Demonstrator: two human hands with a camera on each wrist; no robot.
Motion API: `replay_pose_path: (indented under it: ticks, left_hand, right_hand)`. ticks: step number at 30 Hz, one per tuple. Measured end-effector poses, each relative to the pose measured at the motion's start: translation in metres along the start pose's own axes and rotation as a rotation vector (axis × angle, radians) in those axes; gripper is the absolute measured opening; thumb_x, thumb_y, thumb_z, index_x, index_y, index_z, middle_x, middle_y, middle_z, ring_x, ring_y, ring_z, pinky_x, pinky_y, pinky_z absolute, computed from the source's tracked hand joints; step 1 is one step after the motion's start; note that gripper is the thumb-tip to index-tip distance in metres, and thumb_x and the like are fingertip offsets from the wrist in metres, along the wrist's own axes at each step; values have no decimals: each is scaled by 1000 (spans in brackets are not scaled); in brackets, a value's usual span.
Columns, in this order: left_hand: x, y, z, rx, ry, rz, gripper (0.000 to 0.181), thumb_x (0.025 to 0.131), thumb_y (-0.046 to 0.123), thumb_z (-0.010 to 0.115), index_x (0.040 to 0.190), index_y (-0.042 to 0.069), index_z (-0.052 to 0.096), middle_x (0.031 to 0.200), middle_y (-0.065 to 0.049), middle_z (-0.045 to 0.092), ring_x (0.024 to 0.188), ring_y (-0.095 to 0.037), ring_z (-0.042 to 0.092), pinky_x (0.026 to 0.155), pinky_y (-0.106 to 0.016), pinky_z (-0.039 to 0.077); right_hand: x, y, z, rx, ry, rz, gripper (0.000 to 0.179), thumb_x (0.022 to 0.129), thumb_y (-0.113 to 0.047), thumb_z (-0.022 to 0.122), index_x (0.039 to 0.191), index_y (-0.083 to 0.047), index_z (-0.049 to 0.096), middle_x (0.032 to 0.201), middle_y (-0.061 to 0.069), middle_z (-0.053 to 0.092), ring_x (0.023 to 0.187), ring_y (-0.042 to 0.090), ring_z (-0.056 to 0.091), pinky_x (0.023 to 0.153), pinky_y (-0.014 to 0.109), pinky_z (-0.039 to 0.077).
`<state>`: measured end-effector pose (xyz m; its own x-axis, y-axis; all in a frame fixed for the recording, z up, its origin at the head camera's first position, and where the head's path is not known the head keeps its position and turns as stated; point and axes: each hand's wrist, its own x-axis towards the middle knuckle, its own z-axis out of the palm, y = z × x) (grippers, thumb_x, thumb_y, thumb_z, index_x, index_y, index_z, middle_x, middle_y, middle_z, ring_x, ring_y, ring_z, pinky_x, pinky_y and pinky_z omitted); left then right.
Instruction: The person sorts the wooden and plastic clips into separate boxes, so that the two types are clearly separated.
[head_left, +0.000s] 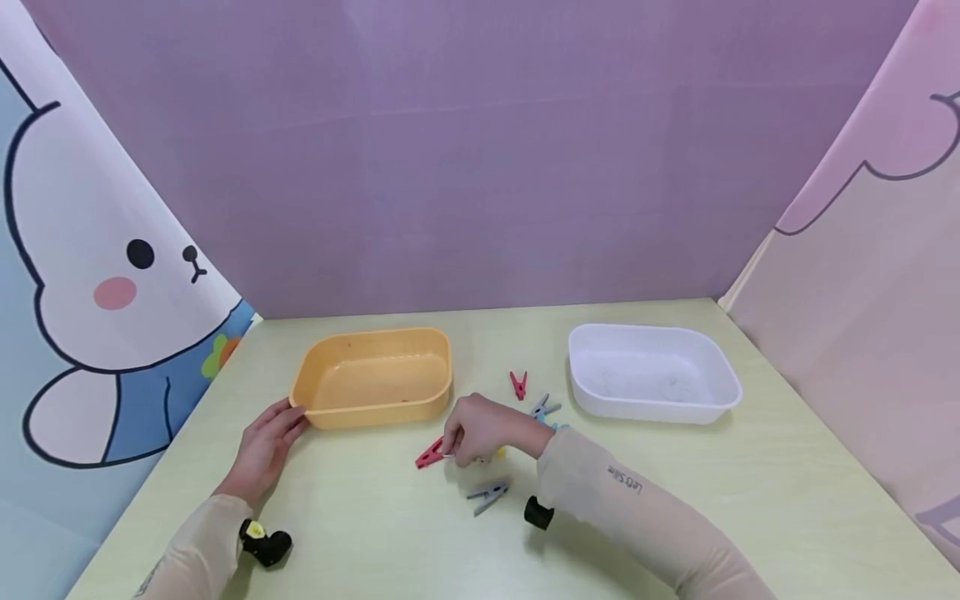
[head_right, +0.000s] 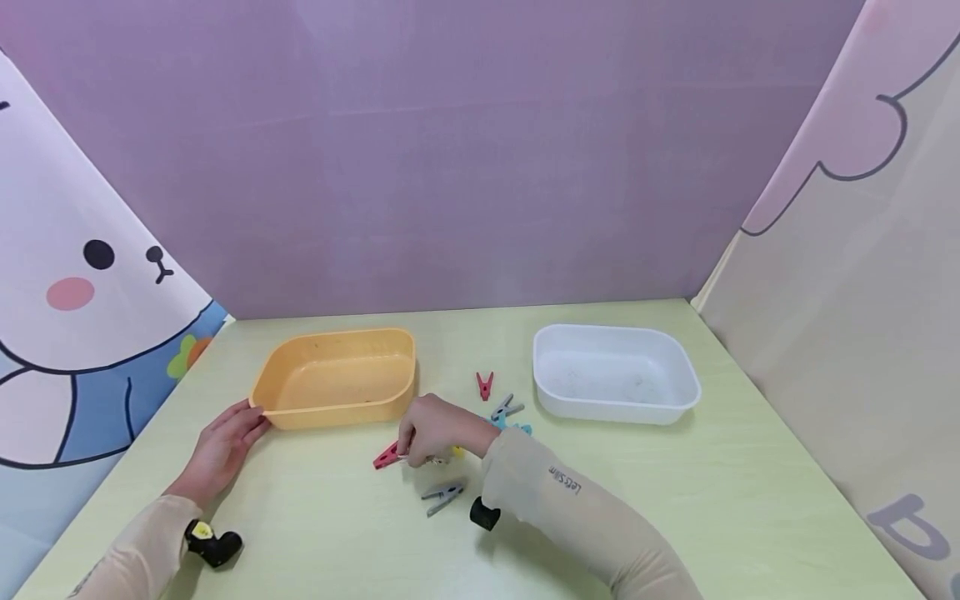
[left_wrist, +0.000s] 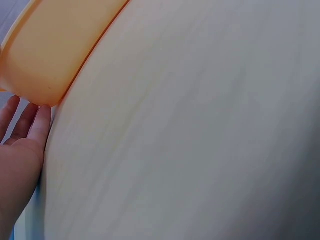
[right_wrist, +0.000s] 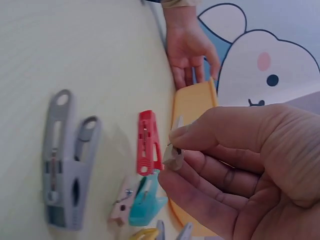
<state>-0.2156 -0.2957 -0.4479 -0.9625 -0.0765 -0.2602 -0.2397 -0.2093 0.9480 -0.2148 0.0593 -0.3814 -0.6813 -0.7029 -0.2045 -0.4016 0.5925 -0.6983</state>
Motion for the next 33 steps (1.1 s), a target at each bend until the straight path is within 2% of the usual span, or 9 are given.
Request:
replay_pose_path:
  ticks: [6,14,19,25,33]
  left_hand:
    - [1,-1,-1,4,-5,9,74,101,30,61,158,8,19,161,-7,20,126,-4,49,108,-23,38]
    - [0,-2,-1,17,-4,13,73,101,30,60,158,7,20,161,-8,20,128,-6,48,108,-23,38]
    - [0,-1,0,13,-7,23,74,100,31,61,157,7,21,160,-7,21,119,-1,53,107,-23,38]
    - [0,-1,1,4,3,17,72,100,29,61,157,7,22,159,-7,22,120,-2,52,107,-23,39]
    - [-1,-2,0,-6,-19,30,73,101,28,61,157,6,20,158,-8,23,110,4,57,106,-23,40]
  right_hand:
    - [3,-4,-9,-7,28,-25,14,78,9,74,87,-1,78,65,-5,65,58,6,54,54,17,48]
    - [8,-7,-19,-7,53,-13,12,79,3,77,90,-3,79,75,-2,70,64,8,57,62,19,53]
    - [11,-9,-25,28,81,-33,13,78,4,75,86,-5,78,77,2,71,64,8,57,61,20,53]
    - [14,-11,-33,52,101,-52,13,81,5,72,88,-2,78,78,-2,70,62,9,58,60,22,55]
    - [21,-10,-42,79,123,-44,10,83,4,71,90,1,77,77,-2,71,62,13,63,71,47,61]
